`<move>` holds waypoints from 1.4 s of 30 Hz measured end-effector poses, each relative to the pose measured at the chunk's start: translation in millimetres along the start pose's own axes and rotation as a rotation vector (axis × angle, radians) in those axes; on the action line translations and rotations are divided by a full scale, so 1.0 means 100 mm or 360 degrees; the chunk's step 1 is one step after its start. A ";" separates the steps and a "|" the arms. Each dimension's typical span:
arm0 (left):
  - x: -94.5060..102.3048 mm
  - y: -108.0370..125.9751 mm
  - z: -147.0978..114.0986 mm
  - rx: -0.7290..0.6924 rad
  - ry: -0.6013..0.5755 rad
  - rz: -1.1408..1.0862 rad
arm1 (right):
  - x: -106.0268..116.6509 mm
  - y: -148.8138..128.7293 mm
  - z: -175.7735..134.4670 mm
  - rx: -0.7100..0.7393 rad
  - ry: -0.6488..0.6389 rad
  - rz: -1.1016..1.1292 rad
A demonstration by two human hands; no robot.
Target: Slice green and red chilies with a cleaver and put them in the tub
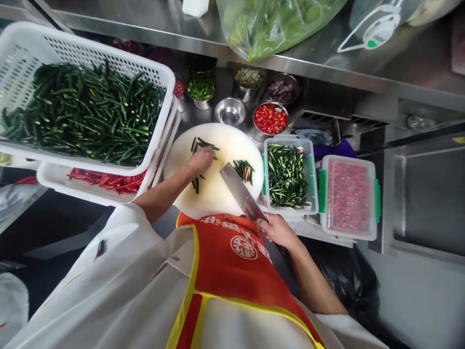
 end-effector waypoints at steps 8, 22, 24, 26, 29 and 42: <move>-0.10 0.85 -0.54 -0.0624 -0.0149 -0.0435 | 0.07 -0.04 0.08 -0.0075 0.0151 0.0089; -0.11 0.76 -0.55 -0.0573 -0.0012 -0.0463 | 0.05 -0.17 -0.01 -0.0050 0.0011 -0.0016; -0.13 0.76 -0.55 -0.0581 -0.0017 -0.0453 | 0.08 -0.15 -0.03 -0.0071 -0.0016 -0.0041; -0.15 0.74 -0.56 -0.0593 -0.0006 -0.0447 | 0.10 -0.13 -0.02 -0.0094 -0.0036 -0.0074; -0.17 0.71 -0.56 -0.0598 0.0055 -0.0471 | 0.08 -0.21 0.07 -0.0014 -0.0034 -0.0164; 0.29 0.02 -0.22 -0.0091 0.0529 -0.0482 | 0.21 -0.25 0.23 0.0097 0.0222 -0.0039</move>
Point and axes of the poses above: each hand's wrist, its own z-axis towards the middle knuckle, its own x-axis out of the back of the hand, y = z × x, the point moved 10 cm from there along z, towards the middle knuckle, and after that the axes turned 11 degrees about y, right-handed, at the moved point
